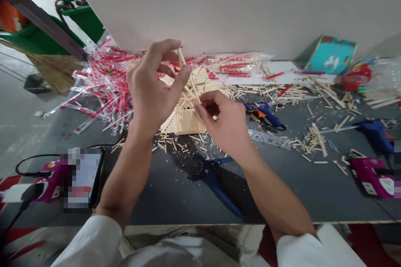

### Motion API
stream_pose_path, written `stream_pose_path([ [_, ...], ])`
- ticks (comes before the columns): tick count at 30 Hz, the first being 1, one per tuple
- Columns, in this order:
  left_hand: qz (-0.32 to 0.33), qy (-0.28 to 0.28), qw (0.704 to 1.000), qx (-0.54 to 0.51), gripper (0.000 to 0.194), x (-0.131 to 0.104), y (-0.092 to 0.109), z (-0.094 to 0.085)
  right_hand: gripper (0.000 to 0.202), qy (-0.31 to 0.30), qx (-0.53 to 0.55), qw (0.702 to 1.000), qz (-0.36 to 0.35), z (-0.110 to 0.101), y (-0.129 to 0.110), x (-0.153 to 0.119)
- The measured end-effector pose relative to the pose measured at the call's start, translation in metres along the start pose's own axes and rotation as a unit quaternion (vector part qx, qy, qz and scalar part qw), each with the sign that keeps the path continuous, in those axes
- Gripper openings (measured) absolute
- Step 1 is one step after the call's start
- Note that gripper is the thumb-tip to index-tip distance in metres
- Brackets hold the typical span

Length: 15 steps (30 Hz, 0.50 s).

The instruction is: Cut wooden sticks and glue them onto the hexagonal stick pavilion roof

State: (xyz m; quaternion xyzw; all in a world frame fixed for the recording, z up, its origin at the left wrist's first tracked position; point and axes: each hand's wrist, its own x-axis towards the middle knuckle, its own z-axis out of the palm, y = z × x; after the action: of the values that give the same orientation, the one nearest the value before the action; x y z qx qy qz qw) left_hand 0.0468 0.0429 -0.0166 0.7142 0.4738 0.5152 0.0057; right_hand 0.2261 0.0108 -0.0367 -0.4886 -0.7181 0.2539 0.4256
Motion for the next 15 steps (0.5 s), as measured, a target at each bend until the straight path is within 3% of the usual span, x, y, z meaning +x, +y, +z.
stream_pose_path([
  [6, 0.004, -0.022, 0.999, 0.041, 0.046, -0.0007, -0.0008, -0.0003, 0.02, -0.018, 0.031, 0.999, 0.023, 0.0006, 0.0035, -0.0008],
  [15, 0.048, 0.033, 0.997, 0.055, 0.034, 0.0013, -0.0026, 0.0018, 0.021, -0.017, 0.007, 1.0, 0.022, -0.0026, 0.0025, -0.0004],
])
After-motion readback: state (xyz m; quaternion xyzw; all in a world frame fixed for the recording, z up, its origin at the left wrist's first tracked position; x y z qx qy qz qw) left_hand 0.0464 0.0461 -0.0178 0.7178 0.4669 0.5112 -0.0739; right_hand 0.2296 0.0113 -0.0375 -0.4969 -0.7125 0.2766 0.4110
